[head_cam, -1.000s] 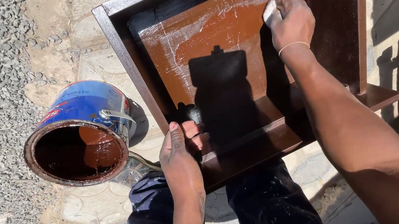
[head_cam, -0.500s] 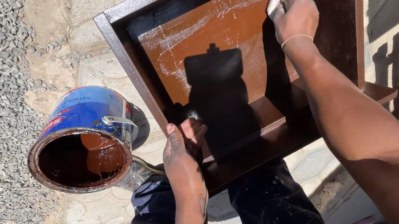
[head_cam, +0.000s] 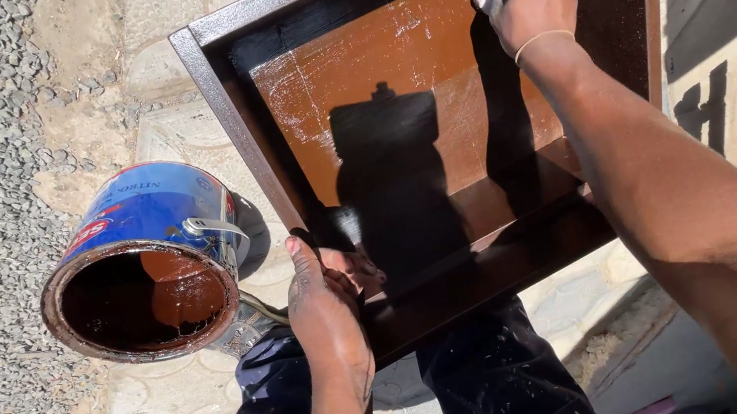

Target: Applying wood stain to the interior and exterior surfaces of a wooden drawer using a sponge.

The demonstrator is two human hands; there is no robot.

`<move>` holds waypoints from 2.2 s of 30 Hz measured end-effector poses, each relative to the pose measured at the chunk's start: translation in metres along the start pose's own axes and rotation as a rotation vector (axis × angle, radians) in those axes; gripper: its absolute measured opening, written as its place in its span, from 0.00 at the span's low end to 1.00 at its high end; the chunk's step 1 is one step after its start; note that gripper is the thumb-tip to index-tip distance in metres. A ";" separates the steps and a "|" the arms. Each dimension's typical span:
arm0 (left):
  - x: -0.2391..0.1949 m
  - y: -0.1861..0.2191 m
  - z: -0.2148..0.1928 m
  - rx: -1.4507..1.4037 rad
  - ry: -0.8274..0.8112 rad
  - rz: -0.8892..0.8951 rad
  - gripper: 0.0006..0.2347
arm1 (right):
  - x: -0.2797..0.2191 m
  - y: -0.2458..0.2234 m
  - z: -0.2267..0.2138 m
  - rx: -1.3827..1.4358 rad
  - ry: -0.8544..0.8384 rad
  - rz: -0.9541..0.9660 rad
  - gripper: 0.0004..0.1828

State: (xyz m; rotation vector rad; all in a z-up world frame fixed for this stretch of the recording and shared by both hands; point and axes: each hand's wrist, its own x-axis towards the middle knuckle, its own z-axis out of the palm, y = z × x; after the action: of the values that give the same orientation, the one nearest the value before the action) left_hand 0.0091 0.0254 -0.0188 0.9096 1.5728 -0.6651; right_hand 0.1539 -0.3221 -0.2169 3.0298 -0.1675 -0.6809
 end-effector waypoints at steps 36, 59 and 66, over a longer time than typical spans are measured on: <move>0.013 -0.041 -0.011 -0.126 -0.051 0.054 0.29 | -0.109 -0.146 0.025 0.598 -0.350 0.076 0.10; 0.010 -0.062 -0.060 -0.303 -0.280 0.172 0.25 | -0.167 -0.179 0.038 0.531 -0.466 0.187 0.10; 0.023 -0.064 -0.104 -0.512 -0.230 0.228 0.25 | -0.193 -0.181 -0.020 1.634 -0.770 0.746 0.10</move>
State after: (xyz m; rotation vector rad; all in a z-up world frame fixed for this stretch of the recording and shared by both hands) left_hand -0.1021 0.0806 -0.0251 0.5896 1.3184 -0.1782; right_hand 0.0065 -0.1204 -0.1268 2.6455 -2.8028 -2.2551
